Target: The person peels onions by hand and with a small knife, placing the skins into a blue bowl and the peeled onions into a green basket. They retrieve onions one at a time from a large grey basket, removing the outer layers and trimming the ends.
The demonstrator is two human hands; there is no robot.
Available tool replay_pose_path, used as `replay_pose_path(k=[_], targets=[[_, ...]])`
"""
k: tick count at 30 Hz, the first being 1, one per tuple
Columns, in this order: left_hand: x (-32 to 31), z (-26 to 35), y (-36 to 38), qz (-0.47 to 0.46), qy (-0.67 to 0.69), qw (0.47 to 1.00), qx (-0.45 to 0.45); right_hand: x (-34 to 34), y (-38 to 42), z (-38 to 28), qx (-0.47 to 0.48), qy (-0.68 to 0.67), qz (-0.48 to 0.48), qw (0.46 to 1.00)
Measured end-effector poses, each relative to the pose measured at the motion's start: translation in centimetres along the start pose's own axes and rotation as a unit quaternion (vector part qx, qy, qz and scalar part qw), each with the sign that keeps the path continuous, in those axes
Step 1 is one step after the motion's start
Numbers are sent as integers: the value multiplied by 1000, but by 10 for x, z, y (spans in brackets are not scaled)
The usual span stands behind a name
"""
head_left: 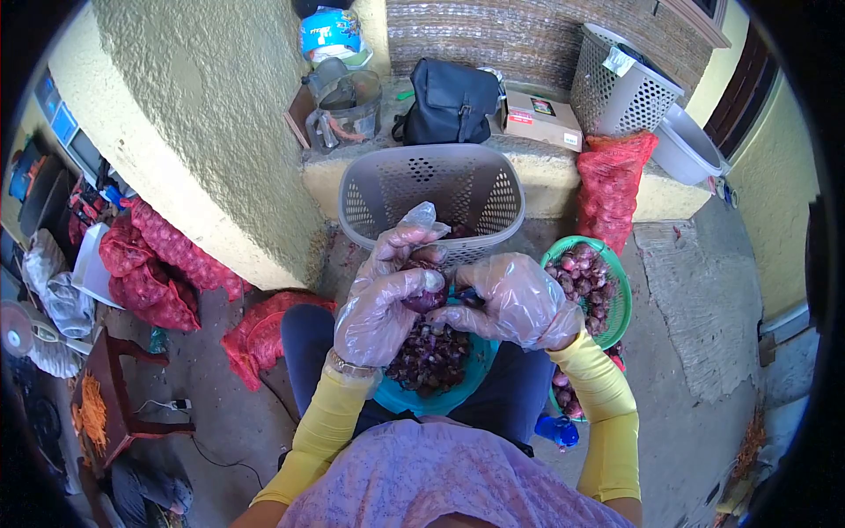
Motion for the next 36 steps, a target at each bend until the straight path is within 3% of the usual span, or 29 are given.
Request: replay_pose_path(k=[20,25,31,36], targets=[[-3,4,3,-43,-26,999,9,-2,1,5,20,-46,-34,998],[-1,3,1,-31,8,999,15,-3,5,0,12,35,-43,998],[0,2,0,-19,28,999,3,2,3,-1,7,4,19,1000],[-2,2,2,-15,7,1000,9,5,2,-1,-6,23,-15,1000]])
Point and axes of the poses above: each hand's wrist, its own y-axis away from the middle knuckle, its own x-axis out of the back of the hand, z = x × y, the point moved 1 cm from there along -y, towards the middle knuckle, and after that the axes turned 1 degree about -y, right-handed, at the moved point
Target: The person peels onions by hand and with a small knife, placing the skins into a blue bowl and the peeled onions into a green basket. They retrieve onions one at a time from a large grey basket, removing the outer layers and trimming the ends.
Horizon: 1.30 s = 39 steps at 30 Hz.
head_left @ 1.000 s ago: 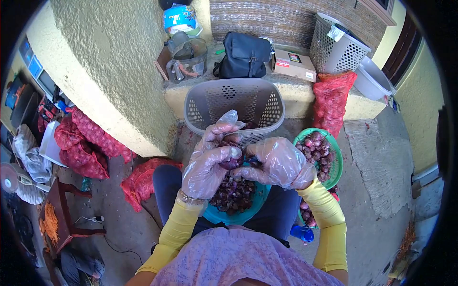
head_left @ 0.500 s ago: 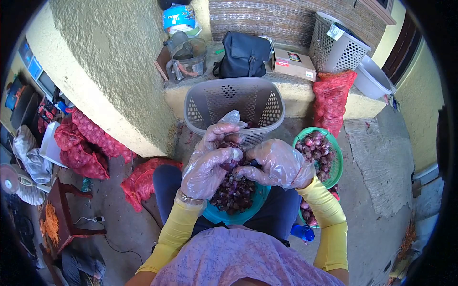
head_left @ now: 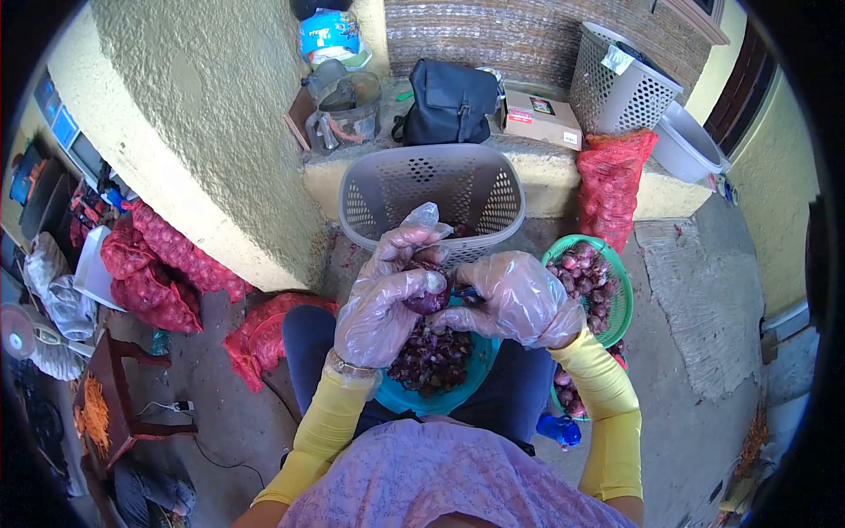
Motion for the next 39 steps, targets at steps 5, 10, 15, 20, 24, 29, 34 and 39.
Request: replay_pose_path(k=[5,10,15,20,24,29,34,39], targets=[[0,0,0,-7,-2,1000,0,0,1,0,5,17,1,1000],[0,-1,-1,-1,7,1000,-1,-3,1,-1,0,13,32,999],[-4,2,0,-13,0,1000,7,-3,1,1,10,13,32,999],[-4,-1,0,-16,12,1000,-2,-3,2,2,22,9,39,999],[-1,-3,-2,-17,14,1000,-8,-6,3,3,25,22,2,999],[2,-4,-2,-14,30,999,-1,-3,3,2,30,25,5,999],[-2,-3,-3,-19,27,999,11,1,2,1,34,29,32,998],[-3,-3,-3,-34,32,999,3,-2,2,3,34,32,22,999]])
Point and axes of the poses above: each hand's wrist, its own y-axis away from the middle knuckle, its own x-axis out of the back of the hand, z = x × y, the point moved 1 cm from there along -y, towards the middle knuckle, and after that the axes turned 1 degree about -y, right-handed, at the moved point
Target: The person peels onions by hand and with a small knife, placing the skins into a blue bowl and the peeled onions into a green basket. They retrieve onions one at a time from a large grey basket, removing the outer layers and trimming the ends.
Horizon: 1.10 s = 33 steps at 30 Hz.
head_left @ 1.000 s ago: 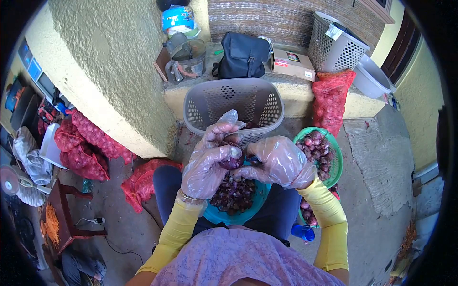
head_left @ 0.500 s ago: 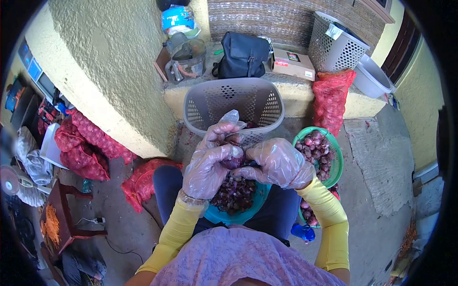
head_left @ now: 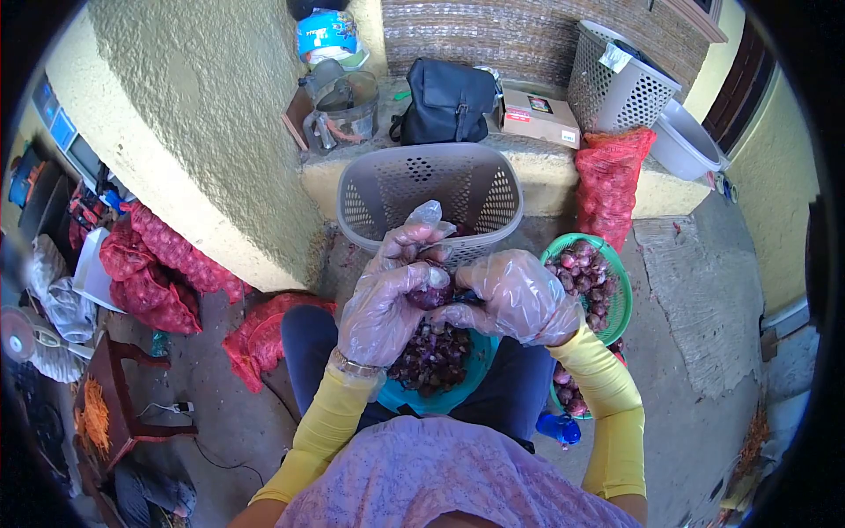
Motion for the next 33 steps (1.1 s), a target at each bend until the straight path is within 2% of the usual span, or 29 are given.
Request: replay_pose_path(k=[8,10,14,26,29,31,33], targets=[[0,0,-2,4,29,1000,1,-1,3,-1,-17,20,-29,999],[0,-1,-2,1,41,999,4,2,2,-1,3,17,20,1000],[-2,0,-1,16,31,999,12,0,0,2,6,-1,55,998],[0,-3,-3,4,32,999,6,-4,4,2,-24,45,-18,999],[5,-6,-4,0,72,997,8,-3,5,2,-7,10,14,1000],[6,-7,-4,2,95,995,13,-5,3,3,-19,-32,73,997],[4,-7,-4,0,97,995,11,-1,2,1,-26,-33,61,997]])
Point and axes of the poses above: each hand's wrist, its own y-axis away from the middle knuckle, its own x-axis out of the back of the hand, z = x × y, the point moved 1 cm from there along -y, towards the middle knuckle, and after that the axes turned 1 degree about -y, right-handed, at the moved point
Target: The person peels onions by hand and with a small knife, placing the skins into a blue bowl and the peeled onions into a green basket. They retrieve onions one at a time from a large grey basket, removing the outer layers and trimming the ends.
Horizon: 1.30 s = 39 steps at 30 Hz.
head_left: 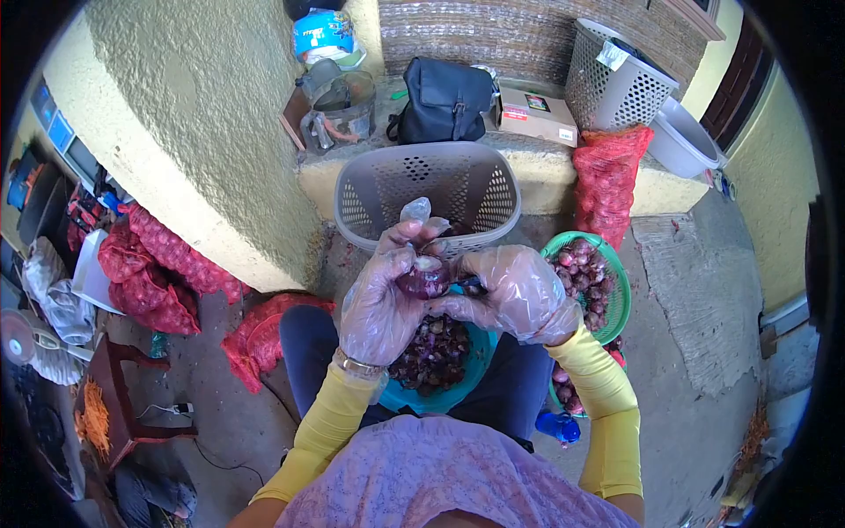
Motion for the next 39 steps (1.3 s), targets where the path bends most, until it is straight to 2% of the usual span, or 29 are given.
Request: replay_pose_path(k=[14,16,20,23,25,28,31,32,34,39], targets=[[2,0,1,-3,-15,1000,-3,-7,1,1,3,-13,-46,999],[6,-3,1,-4,-7,1000,-2,-8,3,0,2,32,-55,998],[12,-6,0,26,38,999,-14,-7,3,-6,5,41,-46,998],[9,-5,1,36,35,999,-14,-5,2,-5,-14,54,-84,995],[6,-4,2,38,27,999,-12,-2,-1,-4,-8,-15,-7,1000],[2,-3,4,38,-2,999,-20,-4,-4,-8,-37,-56,14,998],[0,-2,5,44,-16,998,-34,-6,-6,-10,-69,-96,-42,992],[0,-3,4,53,-29,997,-49,-9,-7,-10,-69,-96,-42,992],[0,-4,3,61,-41,995,-64,-14,-8,-10,-60,-134,28,989],[0,-7,3,54,-53,991,-109,-12,-6,-10,-98,-138,-31,985]])
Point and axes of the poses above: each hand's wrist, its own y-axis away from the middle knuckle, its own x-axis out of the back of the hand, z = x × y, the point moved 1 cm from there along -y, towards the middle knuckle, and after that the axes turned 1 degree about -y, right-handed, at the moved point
